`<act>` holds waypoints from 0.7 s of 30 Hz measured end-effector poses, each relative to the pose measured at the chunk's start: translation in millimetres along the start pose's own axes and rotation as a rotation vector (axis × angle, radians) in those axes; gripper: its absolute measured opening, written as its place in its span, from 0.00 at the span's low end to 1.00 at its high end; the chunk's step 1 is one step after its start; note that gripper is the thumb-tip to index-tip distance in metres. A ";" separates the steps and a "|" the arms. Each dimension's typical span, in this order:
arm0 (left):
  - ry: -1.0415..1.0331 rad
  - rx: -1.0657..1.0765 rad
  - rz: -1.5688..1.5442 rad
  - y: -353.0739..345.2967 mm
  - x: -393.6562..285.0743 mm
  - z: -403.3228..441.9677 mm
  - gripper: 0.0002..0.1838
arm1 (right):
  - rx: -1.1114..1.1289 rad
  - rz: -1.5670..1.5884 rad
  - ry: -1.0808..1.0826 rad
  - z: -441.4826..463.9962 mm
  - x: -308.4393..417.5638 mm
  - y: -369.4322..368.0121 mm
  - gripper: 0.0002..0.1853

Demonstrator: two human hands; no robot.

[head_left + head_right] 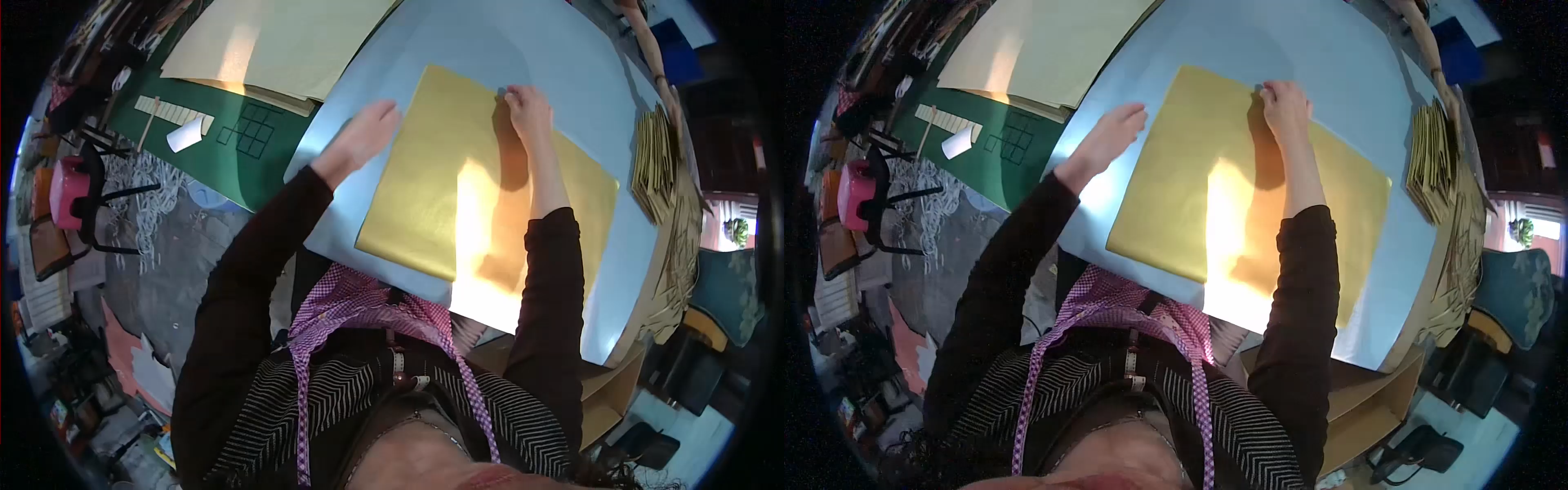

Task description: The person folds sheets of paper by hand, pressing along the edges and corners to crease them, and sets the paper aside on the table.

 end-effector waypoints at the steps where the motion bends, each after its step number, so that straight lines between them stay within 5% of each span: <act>1: 0.279 0.155 -0.078 -5.2 3.2 12.1 0.21 | 0.011 -0.004 0.014 5.7 1.2 -1.5 0.11; 7: 0.315 0.109 -0.278 -23.3 8.0 55.0 0.25 | 0.269 0.115 -0.097 26.2 18.6 -18.8 0.08; 9: 0.370 0.217 -0.125 -32.5 18.3 73.8 0.26 | 0.340 0.110 -0.037 28.6 24.7 -25.1 0.09; 21: 0.410 0.136 -0.280 -42.0 -0.3 84.9 0.28 | 0.450 0.404 -0.094 58.7 88.8 -75.8 0.10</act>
Point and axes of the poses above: each hand's wrist, its own z-axis towards the middle knuckle, its own y-axis out of the back of the hand, x = y × z, the point moved 2 cm from there along z, towards the middle knuckle, and after that the axes turned 15 degrees about -x, right-handed, at the moved point
